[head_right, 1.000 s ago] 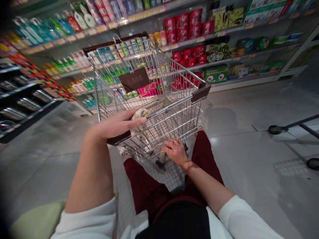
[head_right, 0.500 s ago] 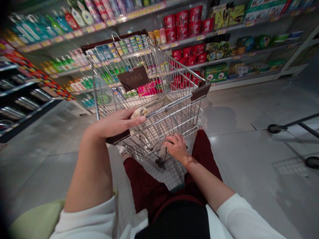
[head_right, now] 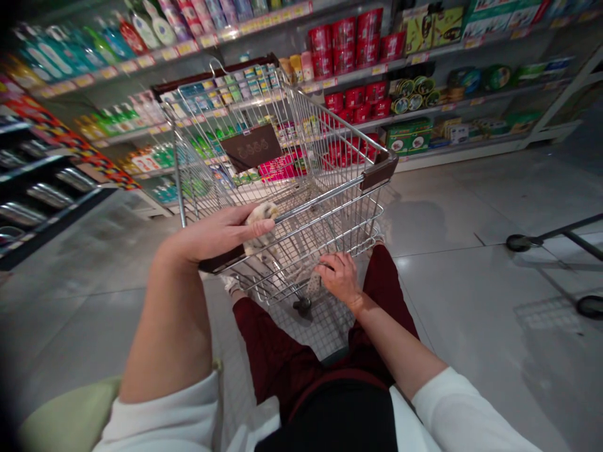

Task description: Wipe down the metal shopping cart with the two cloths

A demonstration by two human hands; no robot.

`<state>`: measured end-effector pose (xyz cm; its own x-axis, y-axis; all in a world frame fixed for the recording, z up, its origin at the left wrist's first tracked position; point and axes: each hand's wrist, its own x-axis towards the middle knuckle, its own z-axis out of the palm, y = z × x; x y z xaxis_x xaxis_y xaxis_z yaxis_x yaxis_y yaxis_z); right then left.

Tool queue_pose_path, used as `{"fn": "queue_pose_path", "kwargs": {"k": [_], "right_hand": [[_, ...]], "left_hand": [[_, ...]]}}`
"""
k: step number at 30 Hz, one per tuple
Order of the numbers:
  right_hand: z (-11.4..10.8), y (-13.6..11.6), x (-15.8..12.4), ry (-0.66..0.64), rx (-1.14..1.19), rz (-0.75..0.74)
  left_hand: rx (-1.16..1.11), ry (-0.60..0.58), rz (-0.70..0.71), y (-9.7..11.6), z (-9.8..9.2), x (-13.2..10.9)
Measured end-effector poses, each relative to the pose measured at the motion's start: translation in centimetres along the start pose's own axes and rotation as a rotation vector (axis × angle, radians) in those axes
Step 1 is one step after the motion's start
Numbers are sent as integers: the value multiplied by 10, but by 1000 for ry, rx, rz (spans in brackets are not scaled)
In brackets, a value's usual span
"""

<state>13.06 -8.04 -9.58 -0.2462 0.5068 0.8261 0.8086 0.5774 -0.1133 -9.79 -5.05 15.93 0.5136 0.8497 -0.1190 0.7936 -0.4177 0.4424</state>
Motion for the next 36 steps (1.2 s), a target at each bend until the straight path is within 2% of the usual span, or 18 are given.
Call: {"fn": "queue_pose_path", "kwargs": {"k": [3, 6, 11, 17, 19, 22, 25, 27, 29, 31, 34, 36], "right_hand": [[5, -1, -15, -67, 2, 29], [-5, -1, -5, -109, 6, 35], [-17, 7, 19, 9, 13, 36], [5, 13, -17, -104, 8, 93], [4, 13, -18, -131, 57, 111], [-18, 17, 9, -1, 186, 175], [-54, 32, 63, 307, 215, 283], [-75, 48, 103, 455, 141, 240], [-89, 67, 140, 485, 52, 161], [-95, 82, 170, 364, -30, 164], [-98, 92, 198, -2, -108, 324], [-101, 90, 206, -189, -169, 408]], "left_hand": [[10, 1, -6, 1, 0, 0], [19, 6, -3, 3, -1, 0], [12, 2, -1, 3, -1, 0], [-1, -2, -12, 2, -1, 1], [-6, -4, -4, 2, -1, 1], [-2, 4, -9, 2, -1, 1], [7, 5, -7, 2, -1, 1], [15, 10, -5, 1, -1, 1], [23, 21, -8, 1, -1, 1], [15, 22, 0, 0, -1, 1], [6, 20, 17, 0, -1, 1], [16, 18, 12, -1, -1, 2]]}}
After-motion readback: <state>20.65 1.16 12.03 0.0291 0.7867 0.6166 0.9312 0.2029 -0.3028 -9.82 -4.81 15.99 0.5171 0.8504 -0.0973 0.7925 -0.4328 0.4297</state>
